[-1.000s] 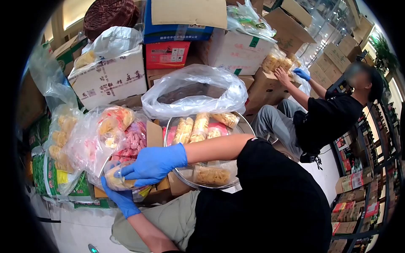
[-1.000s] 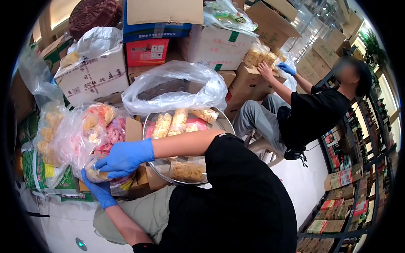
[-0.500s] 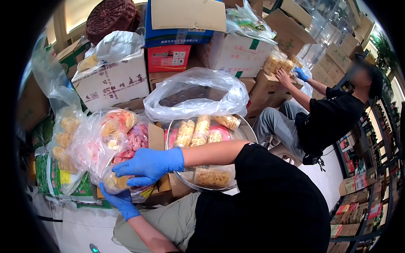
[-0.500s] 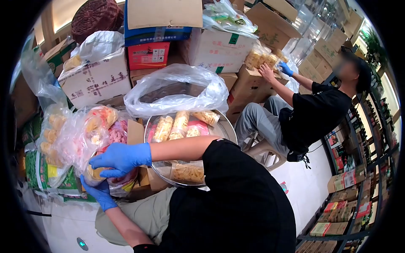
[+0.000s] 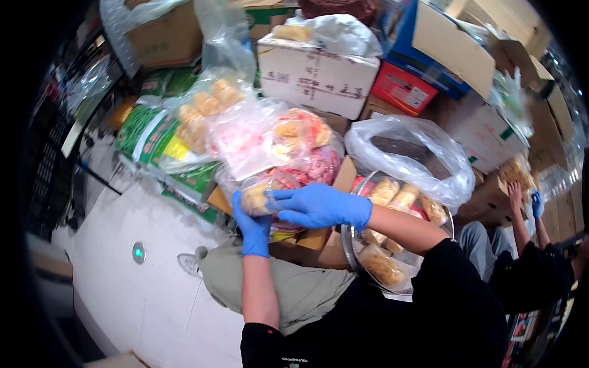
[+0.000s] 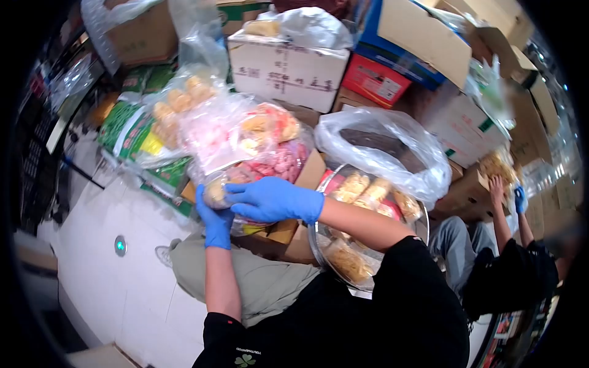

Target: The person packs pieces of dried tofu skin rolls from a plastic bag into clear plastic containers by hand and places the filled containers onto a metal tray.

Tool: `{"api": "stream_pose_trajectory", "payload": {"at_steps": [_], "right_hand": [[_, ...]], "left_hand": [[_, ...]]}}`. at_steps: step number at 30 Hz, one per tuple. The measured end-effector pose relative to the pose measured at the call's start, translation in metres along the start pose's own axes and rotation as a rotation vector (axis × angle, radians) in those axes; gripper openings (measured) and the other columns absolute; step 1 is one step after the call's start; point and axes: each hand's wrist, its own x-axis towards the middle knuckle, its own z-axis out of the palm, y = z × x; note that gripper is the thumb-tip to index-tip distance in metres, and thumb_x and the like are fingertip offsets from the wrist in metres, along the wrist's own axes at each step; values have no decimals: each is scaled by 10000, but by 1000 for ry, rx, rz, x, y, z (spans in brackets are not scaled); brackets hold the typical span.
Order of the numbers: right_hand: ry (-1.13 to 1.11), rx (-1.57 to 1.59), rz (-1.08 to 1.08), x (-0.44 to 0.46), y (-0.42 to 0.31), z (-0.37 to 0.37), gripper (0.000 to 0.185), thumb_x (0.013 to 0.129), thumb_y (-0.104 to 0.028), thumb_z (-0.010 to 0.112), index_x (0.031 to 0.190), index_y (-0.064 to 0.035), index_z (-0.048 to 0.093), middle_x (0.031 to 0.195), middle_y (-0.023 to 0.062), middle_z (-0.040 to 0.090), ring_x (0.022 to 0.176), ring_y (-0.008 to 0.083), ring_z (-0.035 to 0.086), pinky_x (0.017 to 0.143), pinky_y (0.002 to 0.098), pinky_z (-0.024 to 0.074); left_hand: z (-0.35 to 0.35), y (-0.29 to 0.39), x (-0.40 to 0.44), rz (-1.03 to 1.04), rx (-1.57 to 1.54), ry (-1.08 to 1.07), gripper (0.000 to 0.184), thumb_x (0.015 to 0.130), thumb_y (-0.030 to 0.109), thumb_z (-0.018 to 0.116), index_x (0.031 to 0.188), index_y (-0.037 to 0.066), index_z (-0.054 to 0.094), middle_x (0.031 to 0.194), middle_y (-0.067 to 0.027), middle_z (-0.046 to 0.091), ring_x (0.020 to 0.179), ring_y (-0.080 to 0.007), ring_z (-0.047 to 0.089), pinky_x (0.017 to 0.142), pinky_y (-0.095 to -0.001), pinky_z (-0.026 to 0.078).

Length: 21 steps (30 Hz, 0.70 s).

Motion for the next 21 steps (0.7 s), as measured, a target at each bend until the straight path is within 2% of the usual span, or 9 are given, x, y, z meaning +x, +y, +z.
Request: {"api": "stream_pose_trajectory", "payload": {"at_steps": [5, 7, 8, 9, 11, 13, 15, 17, 21], "right_hand": [[290, 117, -238, 18, 18, 3, 387, 1011, -319, 455, 1203, -37, 639, 1247, 137, 657, 934, 302, 690, 818, 382, 547], [316, 625, 246, 16, 14, -17, 360, 1011, -277, 471, 1158, -4, 653, 1097, 107, 706, 819, 200, 683, 760, 325, 541], [488, 564, 97, 20, 25, -18, 350, 1014, -266, 467, 1095, -5, 685, 944, 53, 706, 761, 126, 640, 722, 279, 522], [468, 565, 90, 29, 41, -17, 350, 1014, -266, 467, 1095, -5, 685, 944, 53, 706, 761, 126, 640, 722, 279, 522], [634, 476, 270, 54, 84, -12, 325, 993, -244, 492, 1021, 2, 703, 880, 90, 715, 766, 173, 665, 717, 314, 524], [646, 148, 176, 78, 143, -3, 281, 956, -208, 523, 988, 5, 703, 841, 144, 706, 768, 223, 678, 720, 341, 519], [633, 138, 210, 102, 186, 5, 261, 900, -198, 554, 987, 2, 697, 902, 197, 694, 804, 297, 688, 735, 378, 519], [368, -169, 363, 121, 214, 9, 226, 877, -177, 578, 975, -26, 713, 928, 168, 717, 820, 310, 687, 780, 364, 533], [231, -301, 266, 141, 243, 29, 282, 795, -266, 618, 942, -51, 726, 912, 207, 693, 848, 369, 677, 780, 438, 537]], "left_hand": [[1, 14, -4, 19, -57, -5, 628, 920, 498, 504, 1337, 29, 518, 1310, -168, 573, 1180, -310, 585, 1021, -453, 478], [-6, 19, 0, 67, -104, 65, 654, 916, 506, 503, 1375, 40, 488, 1352, -170, 546, 1206, -320, 570, 1034, -469, 466], [-10, 23, 2, 73, -128, 103, 663, 914, 511, 504, 1385, 45, 479, 1368, -167, 534, 1219, -322, 560, 1029, -476, 467], [-16, 27, 3, 80, -150, 143, 672, 911, 515, 504, 1395, 51, 469, 1384, -164, 522, 1232, -324, 551, 1024, -482, 468], [-21, 31, 5, 100, -184, 159, 677, 910, 517, 506, 1403, 55, 460, 1390, -158, 518, 1240, -325, 544, 1015, -484, 473], [-24, 34, 8, 115, -210, 169, 683, 908, 519, 508, 1412, 60, 452, 1396, -152, 514, 1248, -326, 537, 1006, -486, 478], [-25, 35, 11, 115, -208, 151, 674, 921, 563, 480, 1377, 68, 491, 1364, -137, 543, 1223, -318, 552, 979, -478, 491], [-20, 36, 12, 130, -202, 161, 679, 924, 564, 471, 1383, 64, 480, 1377, -138, 533, 1234, -323, 543, 981, -480, 490], [-14, 38, 16, 136, -222, 205, 684, 911, 544, 500, 1398, 64, 466, 1374, -139, 530, 1234, -319, 538, 990, -482, 478]]}}
